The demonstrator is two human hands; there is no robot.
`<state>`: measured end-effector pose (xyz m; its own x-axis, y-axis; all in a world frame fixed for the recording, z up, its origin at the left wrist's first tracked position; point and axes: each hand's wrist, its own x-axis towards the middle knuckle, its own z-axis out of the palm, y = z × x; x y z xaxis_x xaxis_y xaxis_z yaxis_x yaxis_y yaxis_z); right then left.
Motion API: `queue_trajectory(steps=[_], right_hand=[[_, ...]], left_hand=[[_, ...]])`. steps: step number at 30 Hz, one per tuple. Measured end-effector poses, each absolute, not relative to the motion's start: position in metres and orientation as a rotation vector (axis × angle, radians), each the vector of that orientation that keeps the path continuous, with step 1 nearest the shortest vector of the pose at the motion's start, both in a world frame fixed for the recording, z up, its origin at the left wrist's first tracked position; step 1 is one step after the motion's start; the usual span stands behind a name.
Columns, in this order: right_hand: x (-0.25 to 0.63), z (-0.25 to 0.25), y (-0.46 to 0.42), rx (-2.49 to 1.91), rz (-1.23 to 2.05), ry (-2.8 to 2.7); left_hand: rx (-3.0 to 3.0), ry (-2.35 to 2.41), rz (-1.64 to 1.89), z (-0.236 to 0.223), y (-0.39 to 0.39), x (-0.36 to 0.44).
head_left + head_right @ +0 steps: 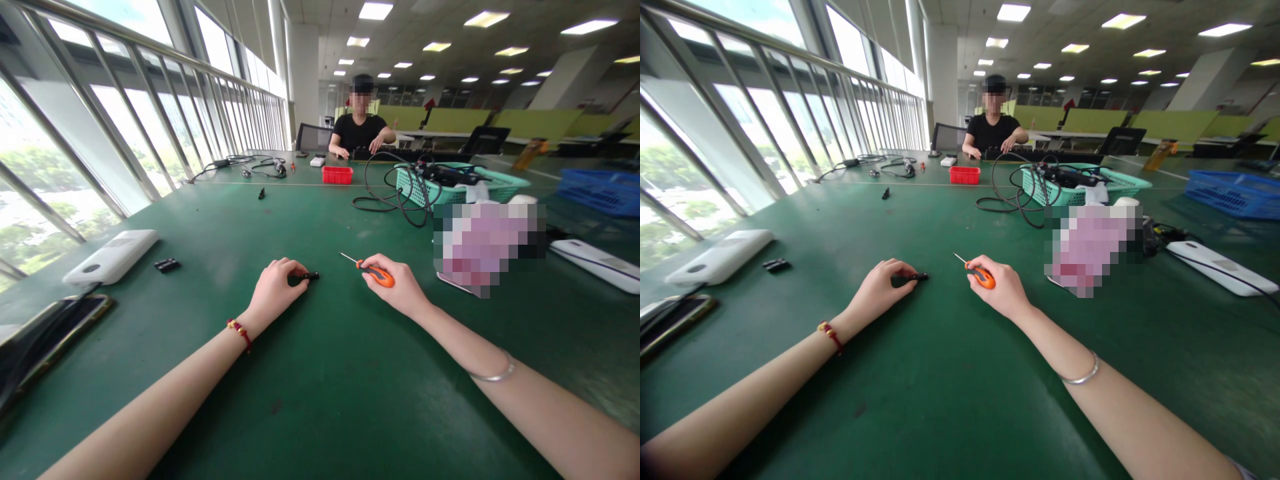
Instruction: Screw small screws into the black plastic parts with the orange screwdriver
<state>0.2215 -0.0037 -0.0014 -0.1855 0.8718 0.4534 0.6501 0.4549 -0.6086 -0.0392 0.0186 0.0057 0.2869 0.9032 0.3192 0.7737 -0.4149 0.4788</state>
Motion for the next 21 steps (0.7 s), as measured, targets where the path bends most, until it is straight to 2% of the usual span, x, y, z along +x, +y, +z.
queue_trajectory(steps=[8,21], right_hand=[[0.215,0.000,-0.005,-1.295,0.329,-1.988],[0.178,-0.001,-0.006,-1.452,0.270,-2.157]], left_hand=[[2.400,1.218,0.765,0.007,0.013,-0.020],[2.282,1.215,0.803,0.012,0.008,-0.007]])
